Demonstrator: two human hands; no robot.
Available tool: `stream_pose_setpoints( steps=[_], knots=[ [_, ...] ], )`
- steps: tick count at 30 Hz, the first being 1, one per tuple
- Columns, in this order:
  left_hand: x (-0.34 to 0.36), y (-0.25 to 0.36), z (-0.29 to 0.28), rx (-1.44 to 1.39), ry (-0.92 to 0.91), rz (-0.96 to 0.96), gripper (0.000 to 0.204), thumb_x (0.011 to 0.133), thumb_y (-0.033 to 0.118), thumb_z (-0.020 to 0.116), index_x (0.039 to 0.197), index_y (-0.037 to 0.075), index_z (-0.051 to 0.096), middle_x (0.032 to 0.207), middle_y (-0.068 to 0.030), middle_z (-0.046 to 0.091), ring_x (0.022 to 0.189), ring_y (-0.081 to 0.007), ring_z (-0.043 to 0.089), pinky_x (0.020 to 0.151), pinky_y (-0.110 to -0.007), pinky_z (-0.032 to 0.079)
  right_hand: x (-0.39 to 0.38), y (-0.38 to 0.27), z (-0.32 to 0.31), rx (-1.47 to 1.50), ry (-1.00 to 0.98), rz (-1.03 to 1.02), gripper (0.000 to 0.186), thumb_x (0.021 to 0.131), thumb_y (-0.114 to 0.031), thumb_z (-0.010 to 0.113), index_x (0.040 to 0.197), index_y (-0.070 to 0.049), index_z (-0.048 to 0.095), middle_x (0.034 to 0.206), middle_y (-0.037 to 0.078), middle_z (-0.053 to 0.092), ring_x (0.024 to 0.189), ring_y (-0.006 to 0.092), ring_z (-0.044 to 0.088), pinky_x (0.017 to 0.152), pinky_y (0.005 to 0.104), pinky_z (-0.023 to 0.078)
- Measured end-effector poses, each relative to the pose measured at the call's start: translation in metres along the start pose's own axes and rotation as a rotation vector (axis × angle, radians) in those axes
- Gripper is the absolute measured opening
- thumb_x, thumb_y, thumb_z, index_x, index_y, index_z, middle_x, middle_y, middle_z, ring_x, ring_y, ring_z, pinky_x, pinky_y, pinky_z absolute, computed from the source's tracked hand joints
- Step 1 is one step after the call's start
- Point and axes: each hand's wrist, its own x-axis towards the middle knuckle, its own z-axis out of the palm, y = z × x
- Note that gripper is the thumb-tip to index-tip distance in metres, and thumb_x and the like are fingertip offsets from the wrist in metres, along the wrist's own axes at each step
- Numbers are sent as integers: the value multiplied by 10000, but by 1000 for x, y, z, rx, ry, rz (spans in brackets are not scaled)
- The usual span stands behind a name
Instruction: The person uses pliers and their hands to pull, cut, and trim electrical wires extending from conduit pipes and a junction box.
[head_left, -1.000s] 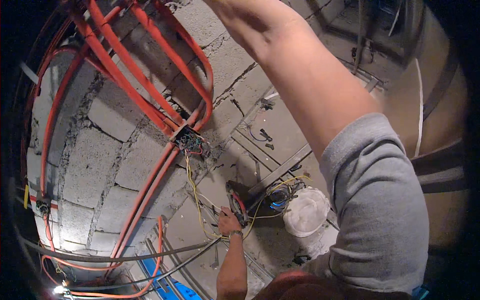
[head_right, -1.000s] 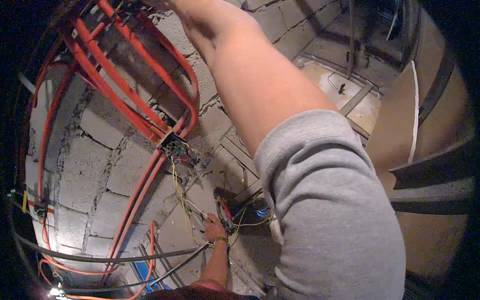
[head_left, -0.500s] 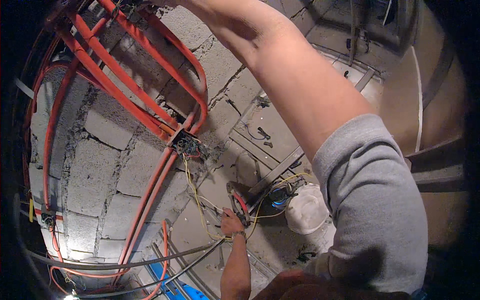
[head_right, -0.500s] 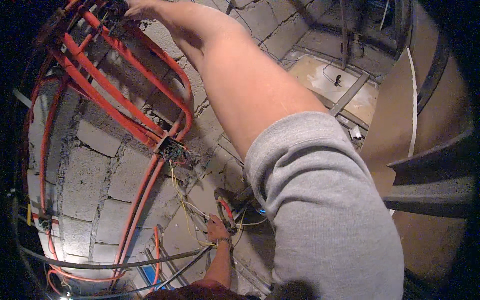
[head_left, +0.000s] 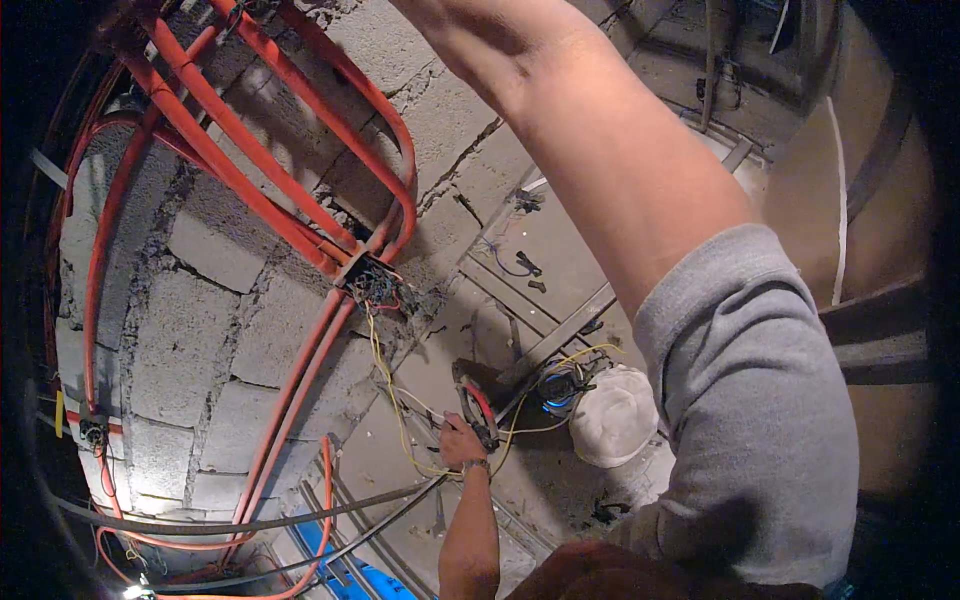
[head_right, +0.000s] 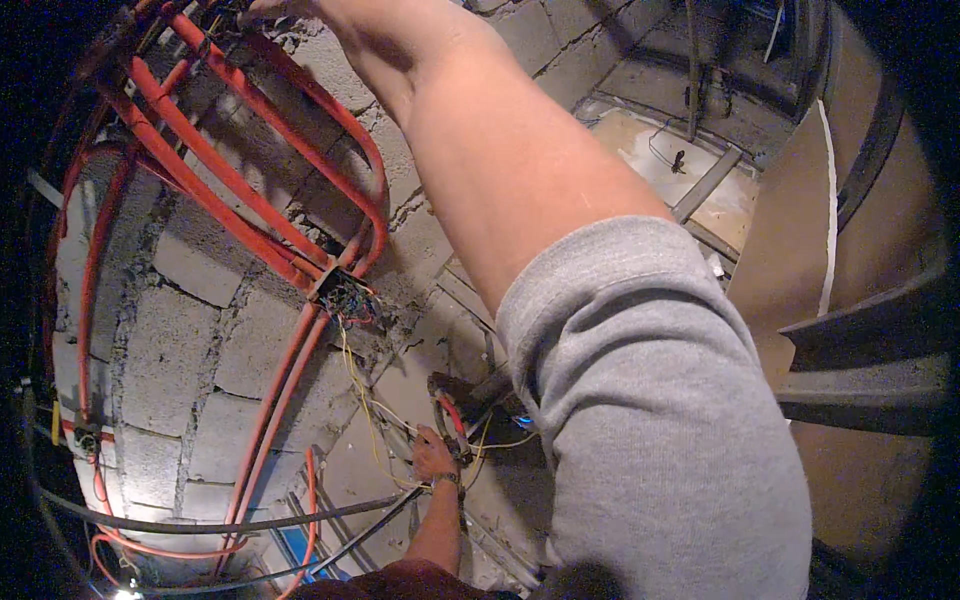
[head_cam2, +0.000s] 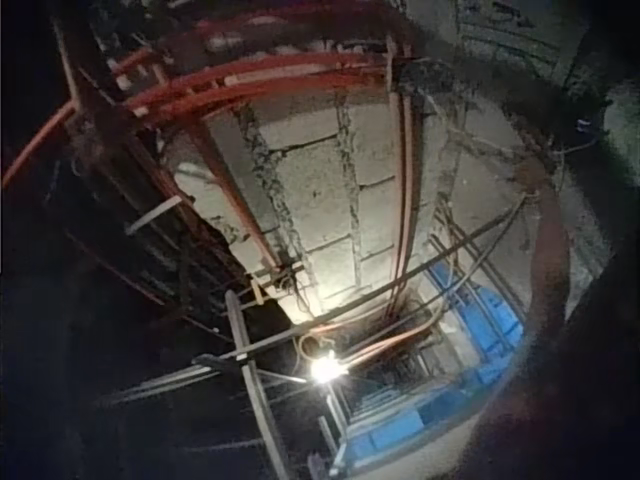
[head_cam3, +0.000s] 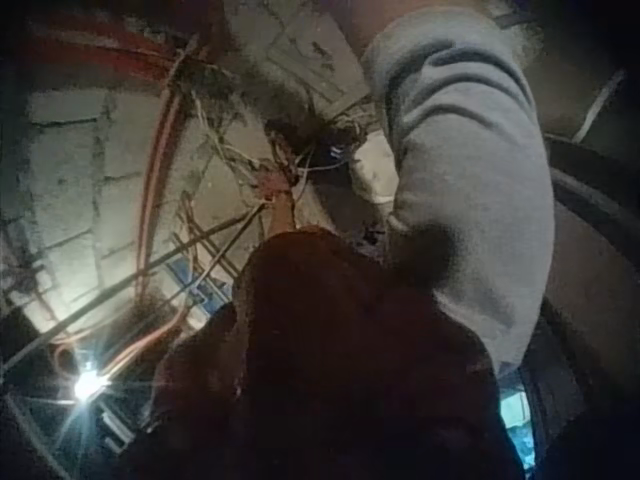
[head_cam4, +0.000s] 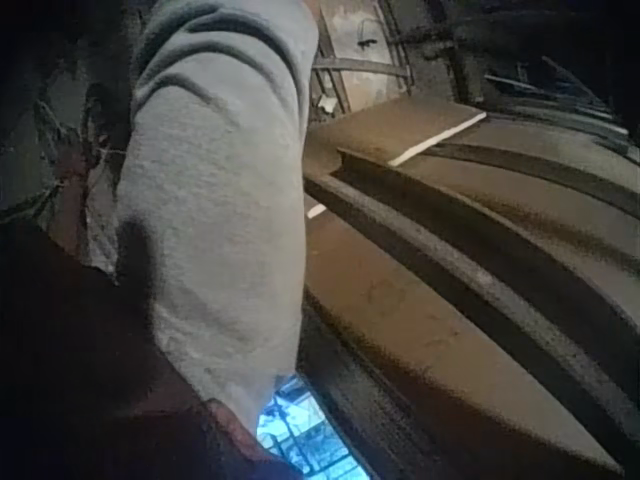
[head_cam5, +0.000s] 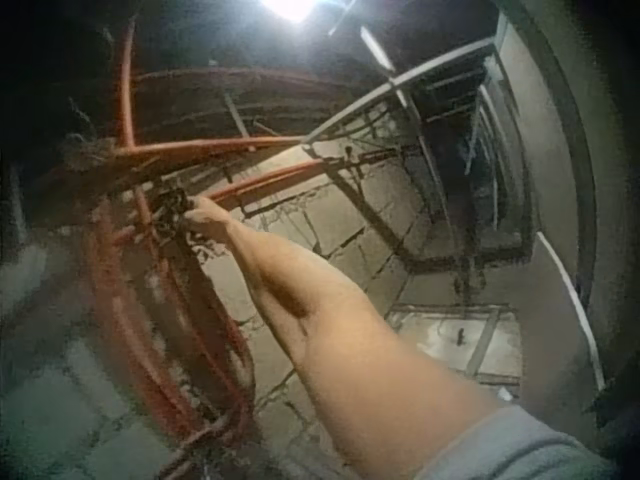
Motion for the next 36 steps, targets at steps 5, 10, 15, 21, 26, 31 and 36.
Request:
stream_pose_setpoints(
  steps=[5, 10, 15, 21, 26, 31, 36],
  knots=[
    [1, -7, 4, -5, -2, 3, 569, 1037, 525, 410, 957, 106, 786, 841, -203, 739, 749, -446, 702, 664, -569, 541, 25, -8, 5, -64, -29, -35, 372, 950, -118, 649, 1312, -46, 606, 1219, 121, 675, 1104, 291, 640, 899, 404, 541],
    [-1, 3, 1, -4, -12, 5, 578, 1038, 533, 406, 956, 103, 784, 840, -208, 737, 749, -454, 699, 664, -573, 538, 67, -22, 9, -226, -100, -125, 382, 947, -103, 650, 1322, -46, 602, 1230, 121, 674, 1114, 291, 639, 905, 401, 540],
    [2, -14, -1, 21, -12, -50, 597, 1038, 540, 396, 949, 103, 793, 837, -208, 741, 746, -449, 706, 653, -573, 542, 123, -19, 51, -446, -217, -246, 394, 945, -89, 651, 1333, -47, 598, 1241, 122, 673, 1123, 292, 637, 911, 399, 539],
    [-1, 12, -8, 10, -68, -96, 601, 1037, 533, 388, 941, 105, 799, 846, -210, 745, 762, -442, 715, 684, -555, 555, 161, -13, 68, -599, -338, -349, 409, 941, -71, 652, 1345, -47, 593, 1254, 123, 672, 1134, 292, 636, 917, 396, 537],
    [3, -1, -13, -17, -94, -79, 604, 1036, 529, 394, 940, 95, 803, 843, -203, 748, 758, -433, 717, 678, -537, 560, 162, 10, 98, -244, -169, -349, 538, 916, -14, 625, 1443, -9, 519, 1300, 154, 654, 1230, 300, 593, 989, 404, 511],
    [5, -14, 6, -24, -62, -37, 593, 1043, 507, 386, 956, 100, 808, 865, -198, 751, 770, -432, 717, 692, -548, 559, 144, 18, 130, 234, 153, 150, 156, 970, -103, 617, 1027, 42, 608, 975, 131, 663, 790, 236, 677, 666, 432, 578],
    [3, -1, -2, -4, -113, -47, 573, 1036, 496, 401, 990, 95, 808, 921, -183, 762, 816, -417, 725, 727, -539, 569, 173, 55, 115, 909, -102, 379, 248, 1051, -139, 540, 829, -47, 602, 713, 62, 554, 604, 198, 562, 554, 388, 520]
  ],
)
